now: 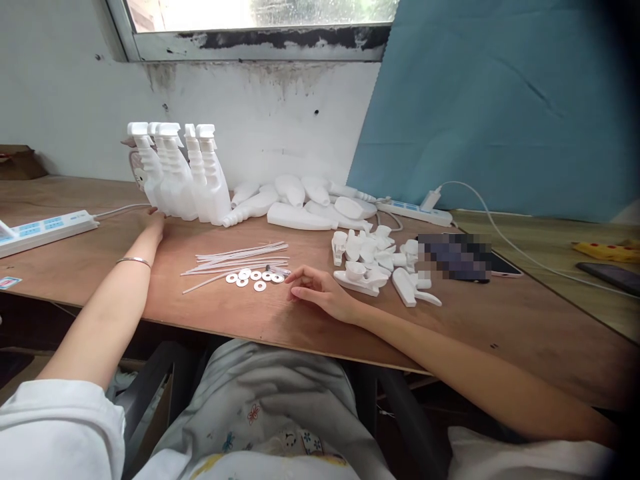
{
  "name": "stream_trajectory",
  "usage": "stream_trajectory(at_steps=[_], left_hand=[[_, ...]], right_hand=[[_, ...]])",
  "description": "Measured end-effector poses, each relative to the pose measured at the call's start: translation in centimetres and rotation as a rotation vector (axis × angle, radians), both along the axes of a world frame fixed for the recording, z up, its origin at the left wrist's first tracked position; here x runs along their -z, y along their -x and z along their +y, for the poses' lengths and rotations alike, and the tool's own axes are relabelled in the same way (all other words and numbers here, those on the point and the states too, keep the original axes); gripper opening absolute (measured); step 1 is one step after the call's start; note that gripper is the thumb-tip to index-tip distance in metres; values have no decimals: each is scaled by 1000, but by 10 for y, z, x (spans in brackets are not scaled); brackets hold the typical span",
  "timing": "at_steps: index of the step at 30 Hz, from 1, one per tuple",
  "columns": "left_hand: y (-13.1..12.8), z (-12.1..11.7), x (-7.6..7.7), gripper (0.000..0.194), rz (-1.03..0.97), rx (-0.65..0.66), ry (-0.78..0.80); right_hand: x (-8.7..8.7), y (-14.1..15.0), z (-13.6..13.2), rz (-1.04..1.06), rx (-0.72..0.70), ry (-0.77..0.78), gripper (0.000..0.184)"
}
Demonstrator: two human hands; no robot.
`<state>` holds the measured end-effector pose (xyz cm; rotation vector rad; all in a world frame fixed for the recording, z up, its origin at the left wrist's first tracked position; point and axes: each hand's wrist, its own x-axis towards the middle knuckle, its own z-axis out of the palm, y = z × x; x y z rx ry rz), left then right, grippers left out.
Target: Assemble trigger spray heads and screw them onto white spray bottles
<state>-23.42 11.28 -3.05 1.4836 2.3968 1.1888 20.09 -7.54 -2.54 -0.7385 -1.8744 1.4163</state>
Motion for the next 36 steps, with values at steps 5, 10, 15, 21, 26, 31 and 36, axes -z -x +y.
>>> stream_trajectory(at_steps=[5, 10, 15, 21, 26, 31, 36], left_hand=[[-15, -10, -12, 43, -1, -180, -143], [-48, -16, -27, 31, 142, 46, -217], [-81, -22, -31, 23, 274, 330, -163], [-99, -20, -25, 30, 462, 412, -38], [-107, -16, -19, 49, 721, 370, 199], [-117, -15, -16, 51, 784, 372, 256], [-124, -14, -13, 55, 814, 376, 303]], right_hand=[[2, 0, 1, -5, -7, -13, 24], [5, 0, 3, -9, -18, -28, 26], [4, -1, 3, 3, -18, -22, 26], [5, 0, 2, -4, -19, -21, 25], [6, -1, 3, 4, -24, -20, 25], [5, 0, 3, -7, -19, -23, 25], [5, 0, 3, -3, -24, -25, 24]])
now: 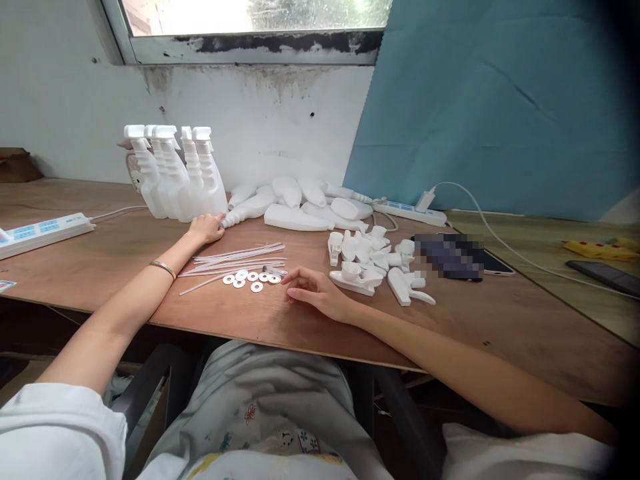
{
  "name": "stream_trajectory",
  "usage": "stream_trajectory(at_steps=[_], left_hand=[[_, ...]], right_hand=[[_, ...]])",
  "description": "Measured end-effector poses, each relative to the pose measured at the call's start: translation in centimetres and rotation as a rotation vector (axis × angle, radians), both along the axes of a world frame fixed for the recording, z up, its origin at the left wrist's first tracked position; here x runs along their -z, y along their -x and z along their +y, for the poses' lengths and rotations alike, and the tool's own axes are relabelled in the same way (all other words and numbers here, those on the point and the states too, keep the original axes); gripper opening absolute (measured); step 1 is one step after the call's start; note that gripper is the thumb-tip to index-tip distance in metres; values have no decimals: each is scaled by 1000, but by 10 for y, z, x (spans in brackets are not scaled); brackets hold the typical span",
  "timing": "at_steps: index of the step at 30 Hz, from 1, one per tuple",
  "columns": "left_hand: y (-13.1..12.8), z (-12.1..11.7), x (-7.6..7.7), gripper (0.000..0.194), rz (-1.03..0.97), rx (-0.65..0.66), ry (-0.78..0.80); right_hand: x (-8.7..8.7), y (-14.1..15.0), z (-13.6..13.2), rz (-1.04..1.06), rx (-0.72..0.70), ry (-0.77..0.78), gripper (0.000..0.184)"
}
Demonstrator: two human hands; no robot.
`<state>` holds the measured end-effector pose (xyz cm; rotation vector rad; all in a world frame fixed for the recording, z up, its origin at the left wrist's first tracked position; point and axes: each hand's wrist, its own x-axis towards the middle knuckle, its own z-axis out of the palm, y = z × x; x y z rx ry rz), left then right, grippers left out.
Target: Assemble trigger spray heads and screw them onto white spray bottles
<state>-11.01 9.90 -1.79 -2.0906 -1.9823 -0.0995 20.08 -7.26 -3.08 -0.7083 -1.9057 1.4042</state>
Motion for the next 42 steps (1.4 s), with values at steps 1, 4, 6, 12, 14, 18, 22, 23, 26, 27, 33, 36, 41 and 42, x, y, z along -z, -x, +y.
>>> stream_trajectory(at_steps=[1, 4, 6, 12, 14, 18, 22, 23, 26, 27, 33, 36, 41, 42], left_hand=[[-1, 0, 0, 55, 4, -4, 7], [-3, 0, 0, 55, 6, -19, 27], [-3, 0, 0, 56, 4, -29, 39], [-3, 0, -1, 57, -6, -52, 63], [-3, 1, -1, 57, -11, -58, 66], [-2, 2, -1, 56, -19, -63, 66], [0, 4, 0, 56, -29, -68, 68], [1, 4, 0, 56, -31, -69, 69], [3, 5, 0, 56, -36, -73, 70], [3, 6, 0, 56, -37, -74, 71], [5, 8, 0, 57, -40, -78, 76], [5, 8, 1, 56, -41, -81, 75], [6, 9, 2, 56, -49, -86, 77], [6, 9, 2, 56, -50, -86, 78]], right_hand=[[0, 0, 0, 3, -1, 2, 24], [0, 0, 1, 8, 4, 8, 24], [0, 0, 1, 9, 6, 10, 23], [1, 0, 1, 11, -3, 12, 22], [1, 0, 1, 12, 2, 13, 22], [0, 0, 0, 2, 7, 18, 22], [0, 0, 0, 7, 7, 15, 22], [0, 0, 0, 8, 6, 15, 22], [-1, 0, 0, 9, 6, 15, 23], [-1, 0, 0, 8, 7, 15, 23], [-1, 0, 0, 1, 4, 7, 22], [-1, 0, 0, 2, 6, 7, 23], [-1, 0, 0, -4, 3, 10, 23], [0, -1, 0, -4, 3, 10, 23]])
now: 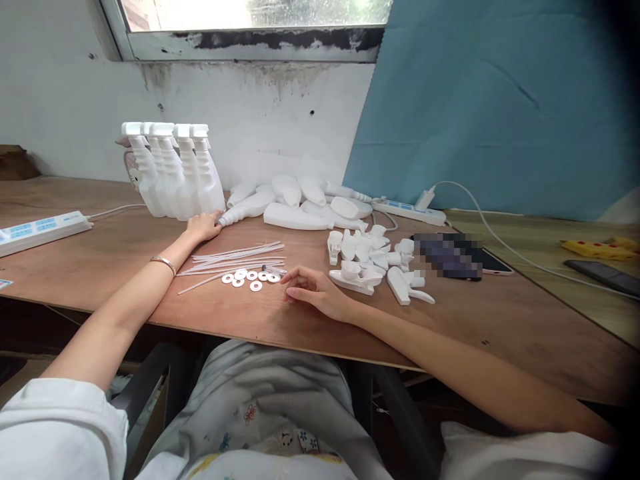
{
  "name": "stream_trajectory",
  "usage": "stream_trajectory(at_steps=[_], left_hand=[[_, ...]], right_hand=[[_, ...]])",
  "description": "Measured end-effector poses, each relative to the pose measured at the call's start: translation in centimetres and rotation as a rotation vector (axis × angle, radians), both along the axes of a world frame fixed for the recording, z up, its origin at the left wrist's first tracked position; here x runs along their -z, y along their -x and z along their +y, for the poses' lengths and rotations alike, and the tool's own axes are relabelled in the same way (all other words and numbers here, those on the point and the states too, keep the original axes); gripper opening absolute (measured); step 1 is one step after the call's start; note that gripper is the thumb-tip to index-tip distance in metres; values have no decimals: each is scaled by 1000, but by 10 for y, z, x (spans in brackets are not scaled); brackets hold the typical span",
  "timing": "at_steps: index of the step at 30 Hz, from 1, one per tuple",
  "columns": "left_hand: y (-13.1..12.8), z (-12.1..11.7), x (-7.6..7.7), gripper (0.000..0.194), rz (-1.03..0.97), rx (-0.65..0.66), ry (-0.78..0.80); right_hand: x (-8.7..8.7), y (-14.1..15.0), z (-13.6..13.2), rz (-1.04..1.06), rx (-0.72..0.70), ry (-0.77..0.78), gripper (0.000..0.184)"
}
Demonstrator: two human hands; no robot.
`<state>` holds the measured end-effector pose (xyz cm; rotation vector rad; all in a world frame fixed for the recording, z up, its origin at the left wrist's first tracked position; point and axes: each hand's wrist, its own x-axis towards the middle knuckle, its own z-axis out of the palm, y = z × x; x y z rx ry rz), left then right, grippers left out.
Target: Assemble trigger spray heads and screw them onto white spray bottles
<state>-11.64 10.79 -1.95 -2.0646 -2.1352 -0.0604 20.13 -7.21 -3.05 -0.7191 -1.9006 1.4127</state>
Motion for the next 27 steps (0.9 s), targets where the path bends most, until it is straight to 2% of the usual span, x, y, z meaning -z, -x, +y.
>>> stream_trajectory(at_steps=[4, 15, 22, 27], left_hand=[[1, -1, -1, 55, -7, 14, -5], [13, -9, -3, 37, -42, 17, -82], [11, -8, 0, 36, -48, 78, -99], [11, -8, 0, 36, -48, 43, -107]], right_hand=[[1, 0, 0, 3, 3, -3, 25], [1, -1, 0, -3, -5, -1, 27], [1, 0, 0, 2, -8, -13, 24], [2, 0, 1, -3, -7, -17, 25]])
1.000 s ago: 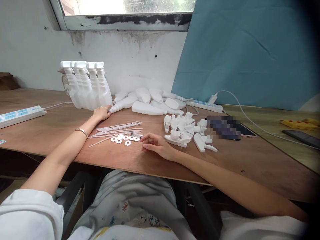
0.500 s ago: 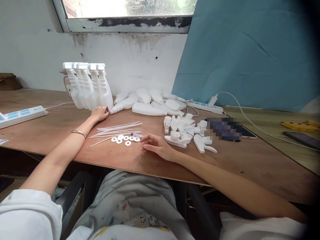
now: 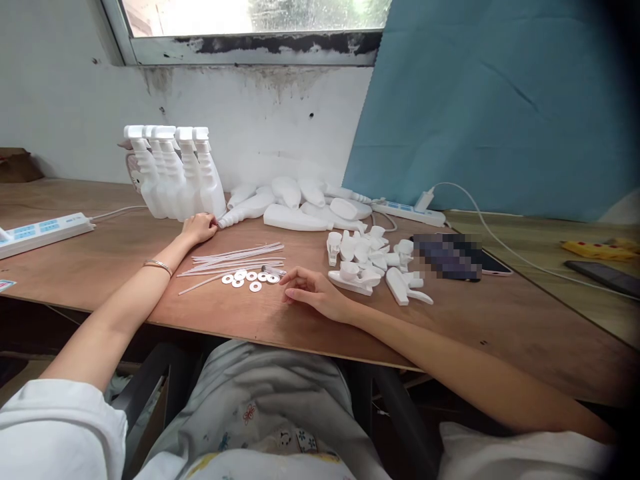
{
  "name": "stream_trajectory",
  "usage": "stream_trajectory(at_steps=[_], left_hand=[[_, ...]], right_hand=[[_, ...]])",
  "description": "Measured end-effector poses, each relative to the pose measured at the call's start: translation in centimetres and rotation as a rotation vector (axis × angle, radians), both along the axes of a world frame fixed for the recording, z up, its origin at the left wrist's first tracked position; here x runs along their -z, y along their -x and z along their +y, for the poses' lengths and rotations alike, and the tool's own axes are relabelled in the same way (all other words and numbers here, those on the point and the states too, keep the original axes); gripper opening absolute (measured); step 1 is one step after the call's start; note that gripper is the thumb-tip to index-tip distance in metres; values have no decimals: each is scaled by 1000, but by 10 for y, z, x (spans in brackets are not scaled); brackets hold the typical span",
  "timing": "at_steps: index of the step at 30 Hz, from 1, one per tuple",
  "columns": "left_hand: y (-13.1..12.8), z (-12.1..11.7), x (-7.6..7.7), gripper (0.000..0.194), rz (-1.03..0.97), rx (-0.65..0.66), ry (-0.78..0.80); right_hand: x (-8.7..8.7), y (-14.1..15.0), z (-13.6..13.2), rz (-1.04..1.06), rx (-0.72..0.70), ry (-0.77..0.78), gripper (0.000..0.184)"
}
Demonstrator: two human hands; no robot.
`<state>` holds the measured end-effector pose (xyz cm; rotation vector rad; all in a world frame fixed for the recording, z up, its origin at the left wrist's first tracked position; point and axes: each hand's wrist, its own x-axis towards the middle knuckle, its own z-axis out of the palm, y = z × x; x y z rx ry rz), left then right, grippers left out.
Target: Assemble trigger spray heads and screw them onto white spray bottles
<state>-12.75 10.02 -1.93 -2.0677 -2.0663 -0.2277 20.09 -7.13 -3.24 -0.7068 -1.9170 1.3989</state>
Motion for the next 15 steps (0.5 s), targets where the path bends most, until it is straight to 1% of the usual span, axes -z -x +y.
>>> stream_trajectory(at_steps=[8, 11, 15], left_hand=[[0, 0, -3, 42, 9, -181, -40], [0, 0, -3, 41, 17, -196, -42], [2, 0, -2, 40, 34, -166, -55]], right_hand=[[-2, -1, -2, -4, 3, 9, 25], [-2, 0, -2, -1, 4, 10, 26], [0, -1, 0, -7, -3, 0, 26]])
